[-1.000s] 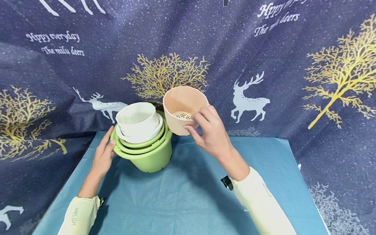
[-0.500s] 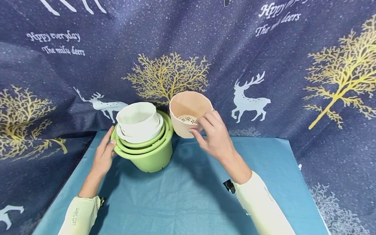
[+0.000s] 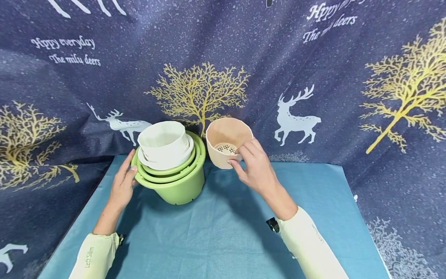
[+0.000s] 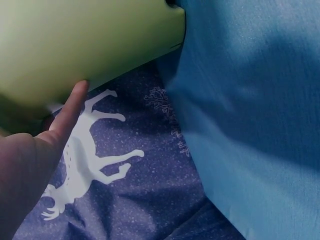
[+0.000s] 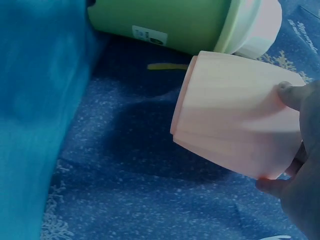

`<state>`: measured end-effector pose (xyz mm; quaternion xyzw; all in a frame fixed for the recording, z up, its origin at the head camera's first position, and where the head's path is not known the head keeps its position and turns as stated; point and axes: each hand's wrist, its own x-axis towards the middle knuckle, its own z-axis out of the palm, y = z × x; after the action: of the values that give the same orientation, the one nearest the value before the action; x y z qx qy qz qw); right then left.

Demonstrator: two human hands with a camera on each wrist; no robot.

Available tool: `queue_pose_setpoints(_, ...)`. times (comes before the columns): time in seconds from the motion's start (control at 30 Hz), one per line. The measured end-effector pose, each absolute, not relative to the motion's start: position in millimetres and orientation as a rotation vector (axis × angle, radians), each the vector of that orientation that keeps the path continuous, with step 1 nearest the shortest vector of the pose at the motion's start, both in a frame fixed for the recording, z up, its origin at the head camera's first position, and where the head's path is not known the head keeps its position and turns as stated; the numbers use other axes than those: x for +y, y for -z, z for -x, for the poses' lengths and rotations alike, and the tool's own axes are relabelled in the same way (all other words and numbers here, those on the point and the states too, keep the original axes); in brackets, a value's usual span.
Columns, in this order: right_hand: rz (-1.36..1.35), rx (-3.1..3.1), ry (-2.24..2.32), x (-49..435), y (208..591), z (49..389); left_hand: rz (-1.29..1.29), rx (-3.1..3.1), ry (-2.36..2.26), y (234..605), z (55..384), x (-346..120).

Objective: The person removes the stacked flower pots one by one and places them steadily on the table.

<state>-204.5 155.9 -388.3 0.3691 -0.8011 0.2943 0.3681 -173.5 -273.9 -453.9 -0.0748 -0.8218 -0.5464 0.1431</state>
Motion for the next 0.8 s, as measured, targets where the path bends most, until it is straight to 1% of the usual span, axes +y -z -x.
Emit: queue_pose_setpoints(0.8,-0.9,-2.243,-0.695,163,431,215,0.208,-2.376,1.551,453,173,-273)
